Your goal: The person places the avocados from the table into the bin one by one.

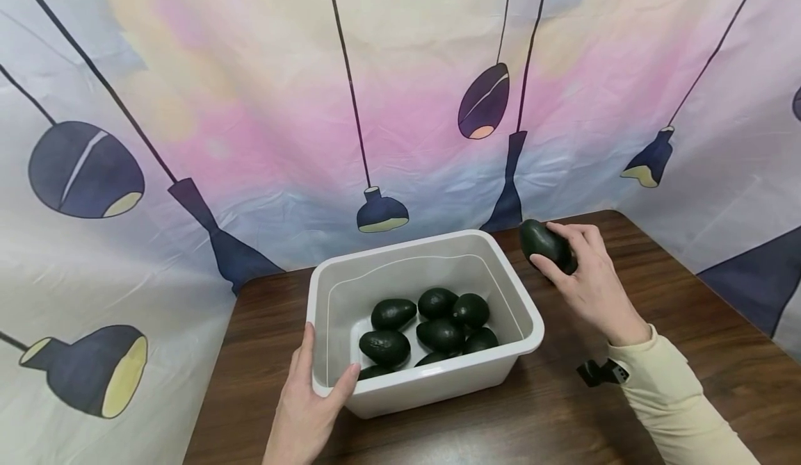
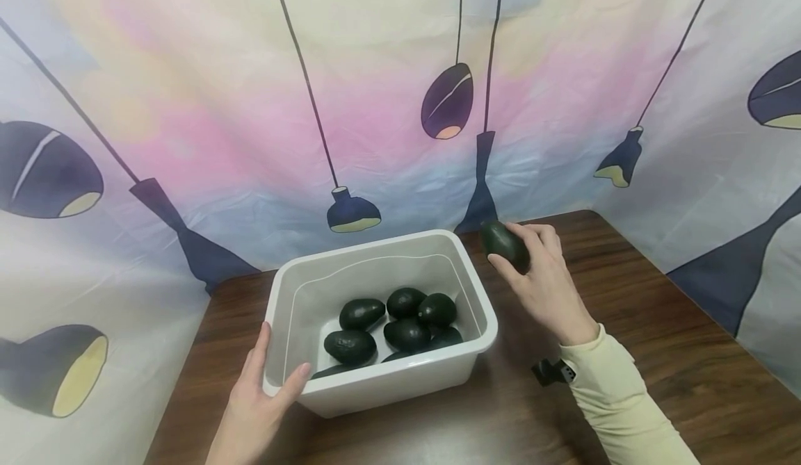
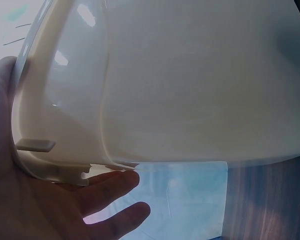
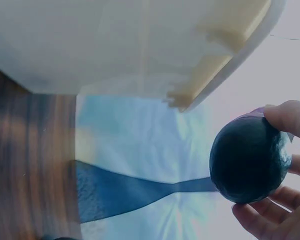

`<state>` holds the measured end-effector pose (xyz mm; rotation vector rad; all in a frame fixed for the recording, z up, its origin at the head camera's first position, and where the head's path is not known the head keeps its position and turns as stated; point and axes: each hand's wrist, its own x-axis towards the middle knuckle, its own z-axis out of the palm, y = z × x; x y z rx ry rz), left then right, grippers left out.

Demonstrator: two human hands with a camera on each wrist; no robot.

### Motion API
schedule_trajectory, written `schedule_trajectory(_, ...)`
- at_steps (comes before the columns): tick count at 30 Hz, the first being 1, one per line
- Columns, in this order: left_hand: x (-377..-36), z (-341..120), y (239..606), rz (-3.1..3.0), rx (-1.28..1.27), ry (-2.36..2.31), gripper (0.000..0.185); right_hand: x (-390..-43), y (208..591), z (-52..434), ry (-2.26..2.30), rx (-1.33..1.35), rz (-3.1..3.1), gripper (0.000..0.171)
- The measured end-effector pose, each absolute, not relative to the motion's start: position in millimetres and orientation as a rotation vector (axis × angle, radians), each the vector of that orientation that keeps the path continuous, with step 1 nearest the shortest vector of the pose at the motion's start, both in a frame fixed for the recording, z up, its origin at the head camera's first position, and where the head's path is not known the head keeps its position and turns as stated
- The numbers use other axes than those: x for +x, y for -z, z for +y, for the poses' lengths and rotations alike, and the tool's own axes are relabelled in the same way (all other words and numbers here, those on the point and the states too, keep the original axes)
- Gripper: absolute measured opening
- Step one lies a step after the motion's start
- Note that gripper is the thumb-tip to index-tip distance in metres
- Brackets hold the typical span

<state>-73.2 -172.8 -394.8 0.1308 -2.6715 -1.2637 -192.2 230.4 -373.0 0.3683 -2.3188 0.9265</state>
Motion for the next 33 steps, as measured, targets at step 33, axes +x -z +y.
schedule_trajectory(33,-73,-172,394,-2.693,0.15,1.24,0.097,-174,354,219,-0.946,0.668,-2.148,0.047)
